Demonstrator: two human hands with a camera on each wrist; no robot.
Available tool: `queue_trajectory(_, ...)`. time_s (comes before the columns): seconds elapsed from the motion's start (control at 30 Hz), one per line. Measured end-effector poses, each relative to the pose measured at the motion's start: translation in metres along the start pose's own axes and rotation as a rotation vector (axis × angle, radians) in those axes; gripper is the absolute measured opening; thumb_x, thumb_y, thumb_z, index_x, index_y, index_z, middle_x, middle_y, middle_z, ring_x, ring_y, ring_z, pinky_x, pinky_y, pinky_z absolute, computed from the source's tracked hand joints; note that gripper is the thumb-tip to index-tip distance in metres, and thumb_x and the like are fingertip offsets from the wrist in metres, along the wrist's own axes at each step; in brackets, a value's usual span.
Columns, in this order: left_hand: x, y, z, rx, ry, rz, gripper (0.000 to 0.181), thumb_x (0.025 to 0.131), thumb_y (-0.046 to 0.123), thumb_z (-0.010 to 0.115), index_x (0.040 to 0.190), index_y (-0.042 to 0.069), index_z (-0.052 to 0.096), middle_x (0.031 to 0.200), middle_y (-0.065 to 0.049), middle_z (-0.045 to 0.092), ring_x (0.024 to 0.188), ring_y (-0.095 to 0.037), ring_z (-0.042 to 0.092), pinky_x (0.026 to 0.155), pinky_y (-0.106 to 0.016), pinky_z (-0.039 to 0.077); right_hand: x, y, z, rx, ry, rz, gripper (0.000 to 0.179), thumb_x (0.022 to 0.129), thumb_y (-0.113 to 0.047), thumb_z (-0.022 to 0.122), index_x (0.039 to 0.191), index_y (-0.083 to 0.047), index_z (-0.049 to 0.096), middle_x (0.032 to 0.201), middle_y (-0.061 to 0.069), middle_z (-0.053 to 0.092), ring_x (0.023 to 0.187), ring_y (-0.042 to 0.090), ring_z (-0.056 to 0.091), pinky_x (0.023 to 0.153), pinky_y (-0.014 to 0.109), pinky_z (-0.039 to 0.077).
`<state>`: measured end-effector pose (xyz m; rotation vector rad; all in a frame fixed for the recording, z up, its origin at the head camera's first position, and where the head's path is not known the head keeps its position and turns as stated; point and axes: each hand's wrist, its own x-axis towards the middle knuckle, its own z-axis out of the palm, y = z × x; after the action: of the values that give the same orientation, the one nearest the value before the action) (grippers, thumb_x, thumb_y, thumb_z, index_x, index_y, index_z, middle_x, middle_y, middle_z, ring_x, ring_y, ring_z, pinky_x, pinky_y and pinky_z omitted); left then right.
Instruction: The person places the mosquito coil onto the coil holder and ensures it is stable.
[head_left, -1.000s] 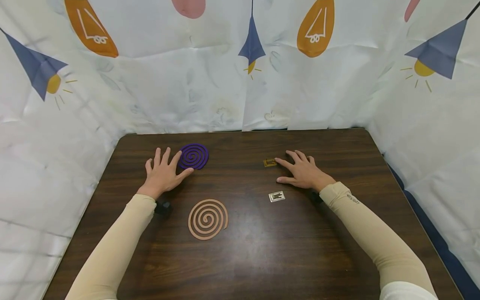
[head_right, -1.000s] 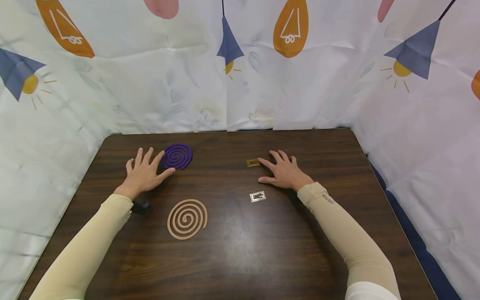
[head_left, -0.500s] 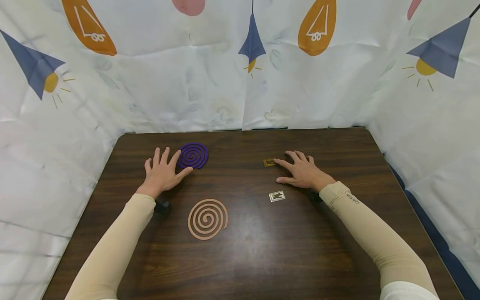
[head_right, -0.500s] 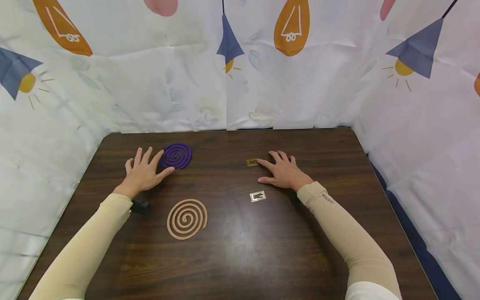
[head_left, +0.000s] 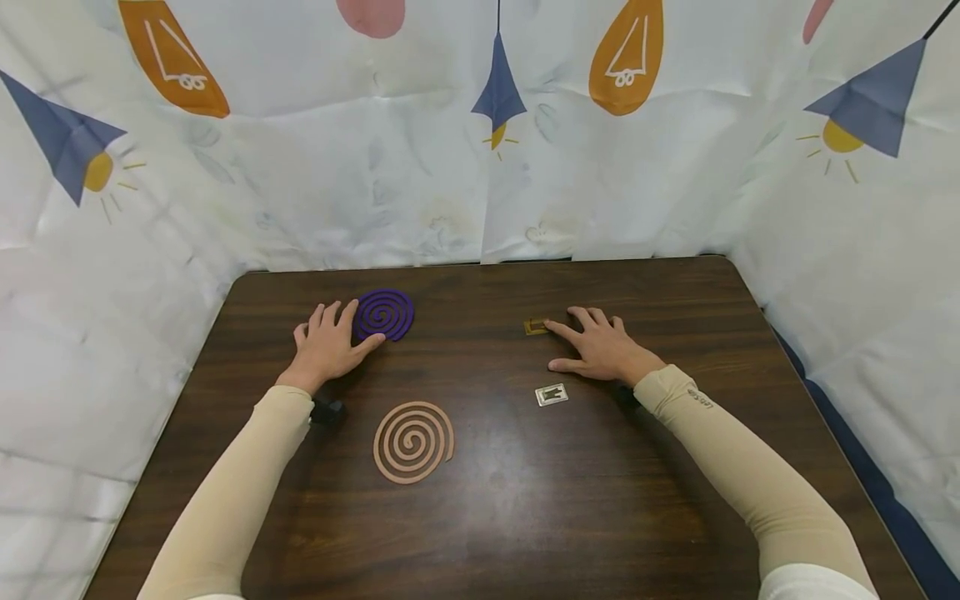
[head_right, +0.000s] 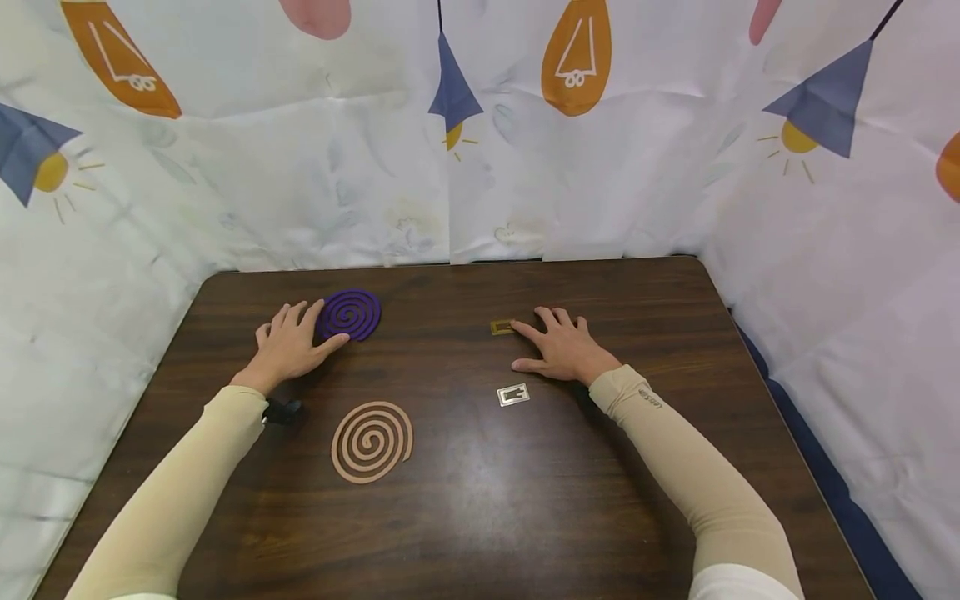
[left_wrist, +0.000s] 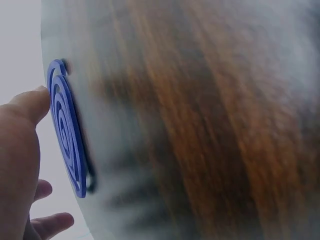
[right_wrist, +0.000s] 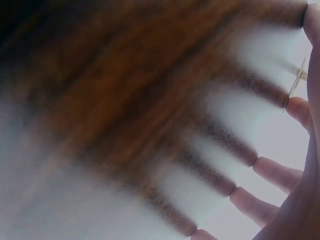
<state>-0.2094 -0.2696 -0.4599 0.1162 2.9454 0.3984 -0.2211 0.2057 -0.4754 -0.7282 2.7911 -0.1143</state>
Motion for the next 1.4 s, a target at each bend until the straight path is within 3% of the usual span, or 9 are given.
queue_trajectory(0.27,0.007,-0.002,0.003,-0.032,-0.017,-0.023,0.098,0.102,0.064,0.047,0.163,-0.006,0.015,0.161,-0.039,0.023,0.146,-0.062,0.023,0.11,-0.079,0.027,0.001,-0.003,0.001,-0.014,-0.012,0.002,0.081,0.097,-0.074,0.049,0.165,-0.039,0.023,0.17,0.018,0.022,0.154,0.047,0.027,0.112,0.077,0.033)
queue_trajectory(0.57,0.012,-0.001,0.001,-0.098,-0.024,-0.06,0.095,0.105,0.057,0.047,0.159,-0.014,0.014,0.153,-0.045,0.026,0.14,-0.065,0.025,0.11,-0.077,0.031,0.002,-0.003,0.002,-0.018,-0.022,-0.002,0.08,0.098,-0.074,0.047,0.165,-0.039,0.021,0.171,0.018,0.02,0.155,0.047,0.026,0.113,0.078,0.032)
queue_trajectory(1.07,0.03,-0.005,0.007,-0.106,0.014,-0.062,0.097,0.098,0.052,0.065,0.153,-0.019,0.029,0.147,-0.048,0.035,0.134,-0.062,0.031,0.112,-0.071,0.031,0.003,-0.002,0.003,-0.027,-0.017,0.001,0.081,0.098,-0.075,0.046,0.165,-0.039,0.02,0.171,0.018,0.019,0.155,0.046,0.026,0.113,0.077,0.033)
queue_trajectory(1.23,0.033,-0.003,0.006,-0.153,0.025,-0.057,0.097,0.095,0.049,0.07,0.152,-0.019,0.031,0.145,-0.047,0.04,0.137,-0.06,0.031,0.116,-0.068,0.026,0.002,0.0,0.004,-0.025,-0.014,0.001,0.081,0.098,-0.074,0.047,0.165,-0.038,0.02,0.171,0.018,0.019,0.155,0.046,0.026,0.113,0.077,0.032)
queue_trajectory(1.4,0.032,0.002,0.004,-0.22,0.052,-0.07,0.095,0.092,0.045,0.075,0.151,-0.017,0.035,0.143,-0.046,0.042,0.135,-0.058,0.032,0.114,-0.067,0.029,0.001,0.001,0.004,-0.024,-0.019,0.006,0.081,0.098,-0.074,0.047,0.165,-0.039,0.02,0.171,0.018,0.02,0.155,0.046,0.026,0.114,0.077,0.032)
